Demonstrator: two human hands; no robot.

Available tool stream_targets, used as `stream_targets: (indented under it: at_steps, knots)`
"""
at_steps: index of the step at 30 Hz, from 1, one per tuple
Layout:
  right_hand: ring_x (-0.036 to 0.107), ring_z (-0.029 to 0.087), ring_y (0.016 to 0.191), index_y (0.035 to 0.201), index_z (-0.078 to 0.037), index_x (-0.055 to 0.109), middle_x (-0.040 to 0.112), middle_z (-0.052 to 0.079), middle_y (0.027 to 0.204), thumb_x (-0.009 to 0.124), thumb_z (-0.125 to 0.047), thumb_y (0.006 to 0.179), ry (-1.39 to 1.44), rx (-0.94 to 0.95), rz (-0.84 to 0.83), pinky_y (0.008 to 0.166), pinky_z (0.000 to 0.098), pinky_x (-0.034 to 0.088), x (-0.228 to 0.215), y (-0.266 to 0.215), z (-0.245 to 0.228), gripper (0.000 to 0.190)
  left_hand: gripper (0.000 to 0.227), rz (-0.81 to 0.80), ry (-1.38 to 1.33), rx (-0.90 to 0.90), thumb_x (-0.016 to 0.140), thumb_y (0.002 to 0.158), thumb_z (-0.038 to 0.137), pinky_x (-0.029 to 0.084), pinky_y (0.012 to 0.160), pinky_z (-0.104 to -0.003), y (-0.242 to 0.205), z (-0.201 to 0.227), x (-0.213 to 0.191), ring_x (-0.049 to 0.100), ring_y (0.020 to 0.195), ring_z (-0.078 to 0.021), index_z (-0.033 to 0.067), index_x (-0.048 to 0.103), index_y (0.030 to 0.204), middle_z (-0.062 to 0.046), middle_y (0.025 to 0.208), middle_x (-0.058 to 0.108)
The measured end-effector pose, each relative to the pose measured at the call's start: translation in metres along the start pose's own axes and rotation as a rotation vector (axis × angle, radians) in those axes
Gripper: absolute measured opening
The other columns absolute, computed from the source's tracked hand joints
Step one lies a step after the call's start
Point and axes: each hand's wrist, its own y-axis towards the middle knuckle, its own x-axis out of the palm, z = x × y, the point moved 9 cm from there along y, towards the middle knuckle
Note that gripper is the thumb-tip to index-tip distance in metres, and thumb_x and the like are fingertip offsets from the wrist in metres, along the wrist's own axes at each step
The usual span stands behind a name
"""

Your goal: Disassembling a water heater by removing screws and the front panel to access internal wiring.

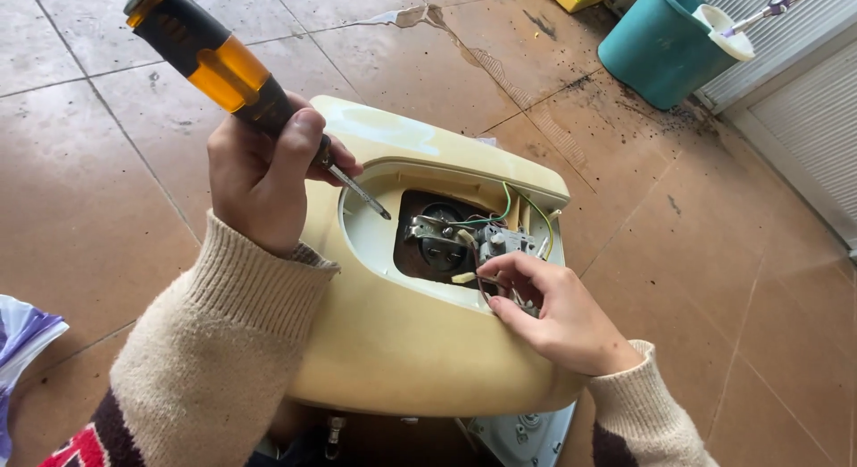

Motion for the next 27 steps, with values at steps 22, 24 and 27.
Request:
stream_targets:
  at_steps: [22,24,27]
  knots:
    - [0.045,0.008,0.065,0.098,0.002,0.064,0.062,0.004,0.081,0.047,-0.007,0.089,0.682,-0.097,0.097,0.058,0.0202,0.032,0.004,0.004,0.059,0.021,0.018,-0.958,1.042,-0.354,0.072,0.088,0.024,0.061,0.063,-0.025,-0.018,-0.085,0.153,0.069,0.062,-0.0114,0.0177,0.079,0.104,-0.002,0.077,0.077]
    - [0.044,0.009,0.064,0.098,0.000,0.069,0.057,0.004,0.070,0.061,-0.017,0.088,0.528,-0.174,0.162,0.057,0.0236,0.032,0.000,0.005,0.050,0.022,0.013,-0.876,0.947,-0.382,0.074,0.077,0.026,0.060,0.074,-0.038,-0.017,-0.105,0.149,0.075,0.078,-0.0259,0.0253,0.081,0.088,-0.004,0.078,0.075]
    - [0.043,0.010,0.065,0.125,-0.003,0.063,0.053,0.005,0.074,0.058,-0.014,0.092,0.531,-0.233,0.128,0.059,0.0241,0.034,0.002,0.003,0.030,0.035,0.015,-0.929,0.989,-0.397,0.075,0.072,0.029,0.061,0.076,-0.036,-0.023,-0.105,0.150,0.076,0.087,-0.0256,0.0395,0.080,0.082,-0.001,0.085,0.077]
